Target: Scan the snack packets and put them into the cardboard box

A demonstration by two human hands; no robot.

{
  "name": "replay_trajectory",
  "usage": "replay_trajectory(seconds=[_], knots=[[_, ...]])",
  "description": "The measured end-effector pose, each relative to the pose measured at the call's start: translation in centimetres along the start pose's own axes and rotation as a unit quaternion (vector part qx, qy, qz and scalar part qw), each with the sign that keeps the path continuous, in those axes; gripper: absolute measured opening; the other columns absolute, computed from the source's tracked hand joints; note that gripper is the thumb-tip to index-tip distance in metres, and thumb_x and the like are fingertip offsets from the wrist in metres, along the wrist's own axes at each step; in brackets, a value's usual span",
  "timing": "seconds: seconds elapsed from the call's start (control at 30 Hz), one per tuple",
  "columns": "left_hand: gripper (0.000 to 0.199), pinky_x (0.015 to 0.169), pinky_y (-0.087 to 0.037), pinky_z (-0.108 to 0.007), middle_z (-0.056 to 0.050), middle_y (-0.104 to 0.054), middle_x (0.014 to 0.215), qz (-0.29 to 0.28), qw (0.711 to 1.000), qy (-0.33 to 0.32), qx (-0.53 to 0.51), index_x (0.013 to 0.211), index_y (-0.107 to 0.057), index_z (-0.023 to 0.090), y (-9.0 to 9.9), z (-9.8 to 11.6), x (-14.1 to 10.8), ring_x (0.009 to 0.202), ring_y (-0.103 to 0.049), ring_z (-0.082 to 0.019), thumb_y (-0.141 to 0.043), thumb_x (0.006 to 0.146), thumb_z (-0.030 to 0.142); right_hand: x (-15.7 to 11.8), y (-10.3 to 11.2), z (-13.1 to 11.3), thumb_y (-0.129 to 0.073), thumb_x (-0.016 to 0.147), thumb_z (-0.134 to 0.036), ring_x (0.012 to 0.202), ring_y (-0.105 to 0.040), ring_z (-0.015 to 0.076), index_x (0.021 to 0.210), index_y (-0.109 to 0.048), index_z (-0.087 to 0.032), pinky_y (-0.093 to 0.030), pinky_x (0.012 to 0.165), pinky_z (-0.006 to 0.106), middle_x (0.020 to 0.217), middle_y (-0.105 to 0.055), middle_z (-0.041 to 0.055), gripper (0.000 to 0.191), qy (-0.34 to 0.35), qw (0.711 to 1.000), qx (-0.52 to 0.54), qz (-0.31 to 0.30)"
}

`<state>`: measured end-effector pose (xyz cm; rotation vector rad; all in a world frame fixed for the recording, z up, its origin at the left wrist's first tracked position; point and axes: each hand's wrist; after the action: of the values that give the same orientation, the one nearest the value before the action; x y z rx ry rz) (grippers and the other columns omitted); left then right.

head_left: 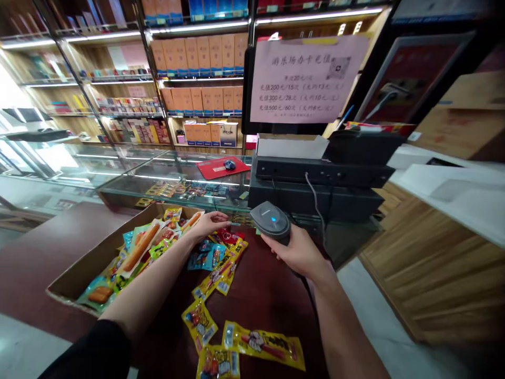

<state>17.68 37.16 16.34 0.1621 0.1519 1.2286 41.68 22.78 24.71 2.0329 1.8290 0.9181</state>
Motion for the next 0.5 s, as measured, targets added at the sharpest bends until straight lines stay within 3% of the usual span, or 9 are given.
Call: replay_trajectory(seconds=[0.2, 0.37, 0.5], knots=[[0.040, 0.061, -0.047, -0.024, -0.006, -0.070, 0.078, 0.078, 0.976, 0.118, 0.165, 0.093, -0.065, 0.016, 0.1, -1.5, 0.7, 0.070, -0.064, -0.017, -0.076, 0.061, 0.038, 0.2, -0.4, 0.1, -0.059, 0.080, -0.042, 0.064, -0.065, 0.0191, 0.108, -0.065, -0.015, -0.048, 0.062, 0.028, 0.076, -0.071, 0.0075, 0.039, 0.022, 0.999, -0.028, -0.033], [0.027, 0.069, -0.046, -0.026, -0.007, -0.071, 0.086, 0.102, 0.948, 0.113, 0.281, 0.086, -0.064, 0.019, -0.7, -1.5, 1.1, 0.080, -0.065, -0.021, -0.071, 0.064, 0.032, 0.3, -0.7, 0.0, -0.061, 0.079, -0.041, 0.066, -0.065, 0.0190, 0.105, -0.066, -0.015, -0.048, 0.066, 0.029, 0.080, -0.072, 0.0080, 0.037, 0.030, 0.999, -0.035, -0.028], [0.036, 0.073, -0.045, -0.027, -0.013, -0.070, 0.095, 0.100, 0.922, 0.091, 0.362, 0.088, -0.062, 0.016, -1.3, -1.6, 1.9, 0.091, -0.064, -0.026, -0.074, 0.059, 0.032, 0.3, -0.8, 0.1, -0.060, 0.080, -0.042, 0.060, -0.064, 0.0182, 0.107, -0.065, -0.014, -0.048, 0.061, 0.028, 0.073, -0.070, 0.0074, 0.040, 0.014, 0.999, -0.025, -0.042]])
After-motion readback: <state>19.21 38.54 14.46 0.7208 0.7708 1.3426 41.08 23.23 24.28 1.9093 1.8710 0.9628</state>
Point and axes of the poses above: each hand's wrist, its own x-axis towards the middle knuckle, its own y-axis out of the back of the hand, z = x × y
